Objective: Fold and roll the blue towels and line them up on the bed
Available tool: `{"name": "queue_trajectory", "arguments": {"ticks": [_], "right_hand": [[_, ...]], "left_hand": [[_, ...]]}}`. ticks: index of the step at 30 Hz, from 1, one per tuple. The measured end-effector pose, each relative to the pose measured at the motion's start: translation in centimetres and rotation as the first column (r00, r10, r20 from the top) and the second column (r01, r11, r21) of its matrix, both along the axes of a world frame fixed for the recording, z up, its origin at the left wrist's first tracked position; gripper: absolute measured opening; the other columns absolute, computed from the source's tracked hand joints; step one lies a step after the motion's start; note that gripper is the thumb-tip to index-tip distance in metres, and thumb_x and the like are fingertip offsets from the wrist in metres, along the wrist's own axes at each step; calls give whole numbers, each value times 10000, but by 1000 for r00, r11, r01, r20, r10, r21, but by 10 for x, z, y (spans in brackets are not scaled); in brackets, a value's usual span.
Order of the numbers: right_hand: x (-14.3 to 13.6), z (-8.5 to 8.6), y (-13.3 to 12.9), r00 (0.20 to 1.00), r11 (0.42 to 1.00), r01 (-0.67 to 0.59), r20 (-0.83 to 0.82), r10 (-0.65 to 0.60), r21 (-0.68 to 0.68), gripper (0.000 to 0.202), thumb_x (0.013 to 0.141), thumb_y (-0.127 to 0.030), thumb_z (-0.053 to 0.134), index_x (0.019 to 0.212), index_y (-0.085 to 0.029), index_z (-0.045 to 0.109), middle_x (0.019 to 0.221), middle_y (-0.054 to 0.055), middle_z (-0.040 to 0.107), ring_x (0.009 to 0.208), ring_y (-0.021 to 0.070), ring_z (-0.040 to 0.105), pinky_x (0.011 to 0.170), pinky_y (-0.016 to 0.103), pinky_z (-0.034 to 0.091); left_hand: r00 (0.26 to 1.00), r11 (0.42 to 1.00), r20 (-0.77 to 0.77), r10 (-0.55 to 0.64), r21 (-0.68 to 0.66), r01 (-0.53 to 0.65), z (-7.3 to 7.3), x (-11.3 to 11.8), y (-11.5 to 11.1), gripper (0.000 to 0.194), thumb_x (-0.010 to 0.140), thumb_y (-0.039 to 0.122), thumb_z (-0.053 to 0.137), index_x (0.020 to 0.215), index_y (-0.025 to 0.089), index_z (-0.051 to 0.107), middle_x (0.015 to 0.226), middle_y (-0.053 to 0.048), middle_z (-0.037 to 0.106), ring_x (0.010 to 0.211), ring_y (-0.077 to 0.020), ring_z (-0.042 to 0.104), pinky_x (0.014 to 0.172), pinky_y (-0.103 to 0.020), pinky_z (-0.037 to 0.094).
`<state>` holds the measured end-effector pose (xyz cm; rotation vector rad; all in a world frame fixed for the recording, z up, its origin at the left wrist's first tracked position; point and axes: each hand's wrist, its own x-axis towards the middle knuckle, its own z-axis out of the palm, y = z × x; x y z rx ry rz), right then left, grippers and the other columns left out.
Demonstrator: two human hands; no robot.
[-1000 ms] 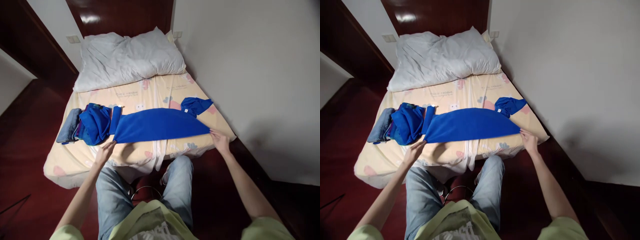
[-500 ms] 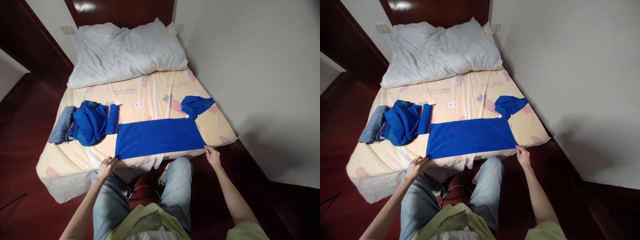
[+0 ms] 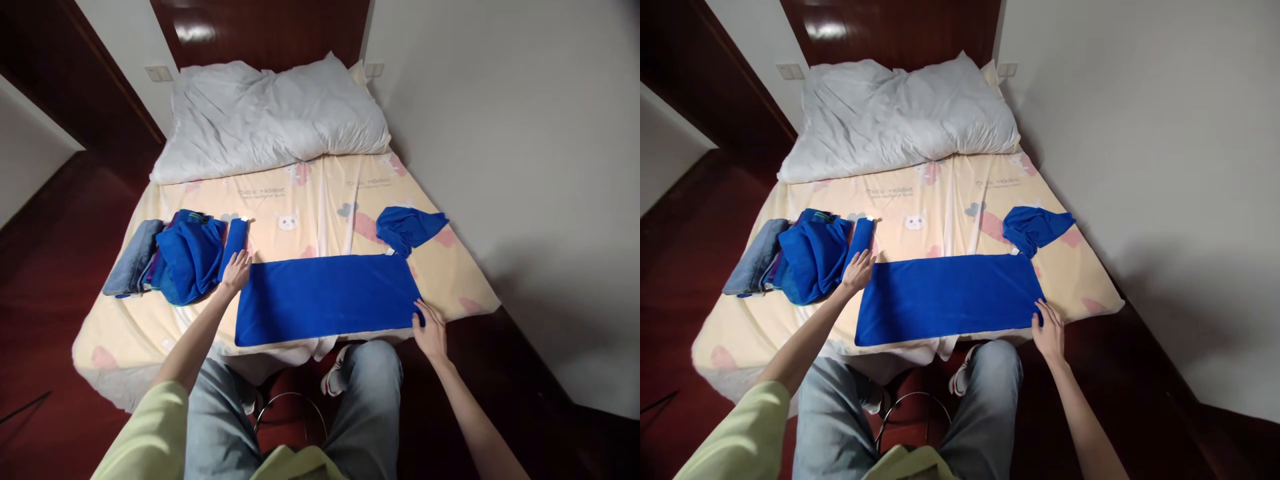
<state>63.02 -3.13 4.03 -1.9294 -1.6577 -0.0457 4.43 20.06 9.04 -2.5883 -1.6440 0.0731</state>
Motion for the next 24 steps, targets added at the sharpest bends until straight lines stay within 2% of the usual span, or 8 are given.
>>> {"name": "queue_trajectory", "arguments": {"ticks": [2, 4, 10, 14, 17, 20, 22, 24], "right_hand": [[-9, -2, 9, 999, 999, -29, -19, 28, -25, 410, 947, -331, 431, 1297, -199, 600, 1350, 131, 627, 1280, 297, 556, 1108, 510, 436], [-14, -4, 19, 998, 997, -54, -32, 52, -58, 424, 957, -356, 418, 1320, -217, 588, 1359, 131, 619, 1296, 303, 545, 1116, 515, 434], [-26, -1, 55, 996, 991, -90, -16, 89, -100, 444, 976, -373, 398, 1359, -231, 572, 1357, 112, 624, 1309, 301, 538, 1100, 530, 454], [-30, 3, 84, 991, 985, -130, 11, 132, -117, 457, 995, -367, 378, 1393, -220, 547, 1411, 104, 584, 1367, 286, 482, 1124, 519, 430], [-21, 4, 113, 994, 988, -110, 8, 111, -112, 476, 1005, -369, 352, 1399, -182, 543, 1434, 121, 562, 1378, 280, 468, 1151, 506, 399], [0, 1, 152, 993, 984, -116, -30, 113, -134, 491, 1004, -356, 330, 1403, -161, 540, 1418, 129, 576, 1359, 273, 490, 1164, 500, 383], [17, -5, 181, 988, 971, -149, -56, 140, -188, 492, 989, -341, 344, 1411, -179, 537, 1427, 113, 571, 1364, 271, 486, 1168, 497, 382], [35, -12, 210, 987, 954, -156, -80, 140, -255, 488, 970, -338, 368, 1402, -200, 548, 1437, 101, 564, 1370, 275, 480, 1168, 497, 383]], "left_hand": [[997, 999, -69, 38, -33, -41, -9, 0, 22, 618, 786, 82, 455, 1396, 19, 529, 1483, -237, 479, 1459, -341, 339, 1193, -512, 231], [995, 997, -73, 60, -48, -64, -20, -6, 33, 637, 765, 79, 452, 1392, -13, 520, 1483, -260, 465, 1464, -357, 323, 1185, -540, 229], [973, 977, 91, 214, -31, -212, -45, -40, 39, 633, 840, 63, 316, 1455, -22, 439, 1492, -276, 445, 1491, -344, 264, 1165, -608, 229], [956, 965, 132, 262, -25, -261, -44, -60, 41, 659, 826, 55, 349, 1480, 7, 418, 1509, -242, 442, 1504, -309, 241, 1205, -568, 202], [956, 968, 155, 248, -16, -249, -35, -58, 42, 631, 811, 44, 368, 1429, -49, 457, 1467, -286, 469, 1493, -337, 260, 1205, -583, 216], [975, 986, 168, 146, 58, -158, -30, -40, 22, 572, 838, 56, 356, 1382, -73, 474, 1479, -309, 439, 1505, -362, 205, 1202, -602, 217], [979, 992, 201, 20, 117, -45, -31, -23, -10, 536, 899, 116, 349, 1411, 7, 466, 1558, -252, 355, 1523, -345, 145, 1213, -595, 200], [965, 992, 254, -63, 122, 33, -36, -8, -54, 516, 954, 228, 375, 1447, 98, 456, 1608, -187, 294, 1526, -334, 144, 1220, -579, 214]]}}
